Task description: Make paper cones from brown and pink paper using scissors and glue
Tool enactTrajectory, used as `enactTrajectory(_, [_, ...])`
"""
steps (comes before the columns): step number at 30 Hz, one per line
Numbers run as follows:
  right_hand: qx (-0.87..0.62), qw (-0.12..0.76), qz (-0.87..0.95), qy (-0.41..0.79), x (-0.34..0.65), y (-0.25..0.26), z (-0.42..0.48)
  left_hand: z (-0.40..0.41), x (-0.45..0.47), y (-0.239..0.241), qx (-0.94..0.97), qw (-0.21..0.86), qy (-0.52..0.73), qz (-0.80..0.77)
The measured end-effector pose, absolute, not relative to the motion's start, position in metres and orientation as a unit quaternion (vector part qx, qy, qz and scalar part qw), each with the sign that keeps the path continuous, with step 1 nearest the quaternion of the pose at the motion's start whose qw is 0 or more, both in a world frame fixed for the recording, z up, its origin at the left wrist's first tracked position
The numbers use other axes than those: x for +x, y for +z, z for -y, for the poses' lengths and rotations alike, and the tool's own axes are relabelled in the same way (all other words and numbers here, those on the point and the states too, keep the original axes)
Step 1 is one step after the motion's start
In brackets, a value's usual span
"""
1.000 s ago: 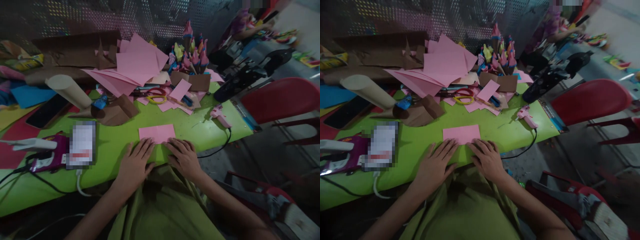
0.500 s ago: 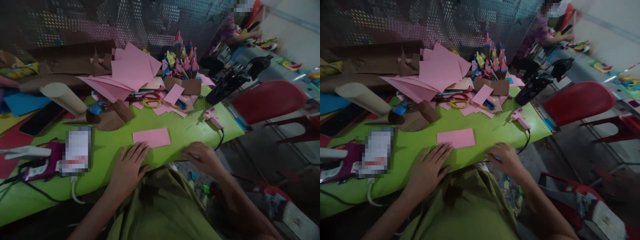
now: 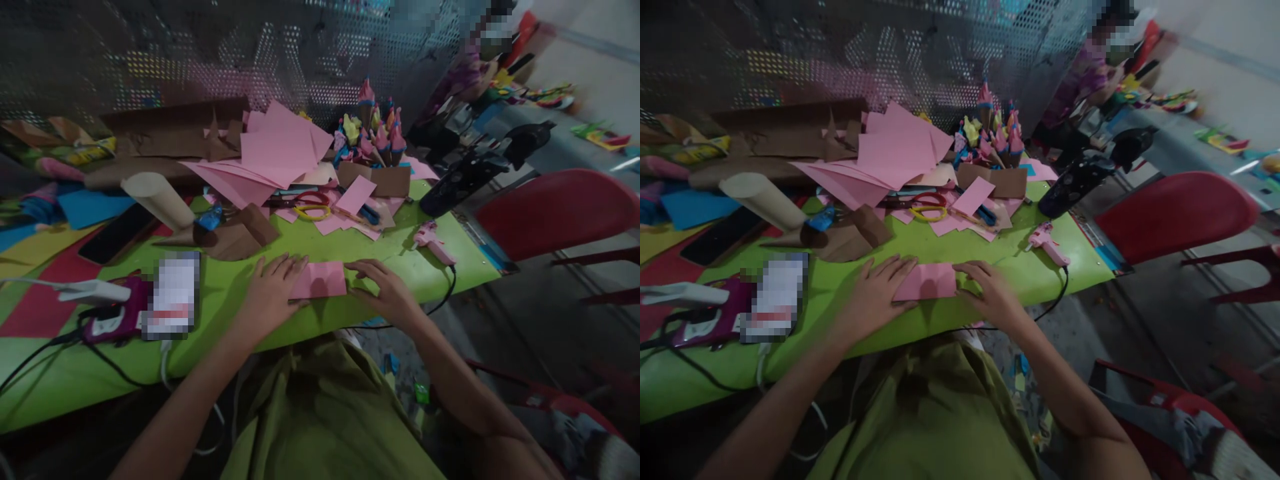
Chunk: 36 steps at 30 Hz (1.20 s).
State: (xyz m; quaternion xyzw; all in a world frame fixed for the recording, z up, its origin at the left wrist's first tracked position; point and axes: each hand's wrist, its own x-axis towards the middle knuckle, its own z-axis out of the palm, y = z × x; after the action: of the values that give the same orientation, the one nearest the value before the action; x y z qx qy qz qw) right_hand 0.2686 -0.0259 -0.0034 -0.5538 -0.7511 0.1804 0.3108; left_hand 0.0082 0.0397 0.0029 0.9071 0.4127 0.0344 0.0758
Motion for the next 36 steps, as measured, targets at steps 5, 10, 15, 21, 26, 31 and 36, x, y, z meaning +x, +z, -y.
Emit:
enactTrajectory(5, [-0.562, 0.33, 0.74, 0.167, 0.26, -0.019, 0.013, -0.038, 0.009, 0.007, 0.902, 0.072, 0.055, -0.423])
enactTrajectory(10, [-0.575, 0.352, 0.716, 0.183, 0.257, -0.025, 0.012, -0.036, 0.01, 0.008, 0.902, 0.073, 0.082, -0.418])
enactTrajectory(15, [-0.547, 0.41, 0.689, 0.241, 0.255, -0.031, 0.009, -0.035, 0.009, 0.007, 0.901, 0.074, 0.119, -0.411])
enactTrajectory(21, [-0.531, 0.421, 0.697, 0.233, 0.247, -0.024, 0.002, -0.036, 0.005, 0.012, 0.897, 0.063, 0.197, -0.39])
enactTrajectory(26, [-0.504, 0.434, 0.74, 0.103, 0.238, -0.014, -0.001, -0.037, 0.004, 0.01, 0.862, 0.071, 0.302, -0.401])
enactTrajectory(31, [-0.539, 0.484, 0.689, -0.035, 0.232, -0.013, 0.001, -0.038, 0.004, 0.002, 0.774, 0.177, 0.411, -0.448])
enactTrajectory(36, [-0.549, 0.501, 0.659, -0.111, 0.225, -0.013, -0.005, -0.044, 0.011, -0.007, 0.48, 0.491, 0.553, -0.472])
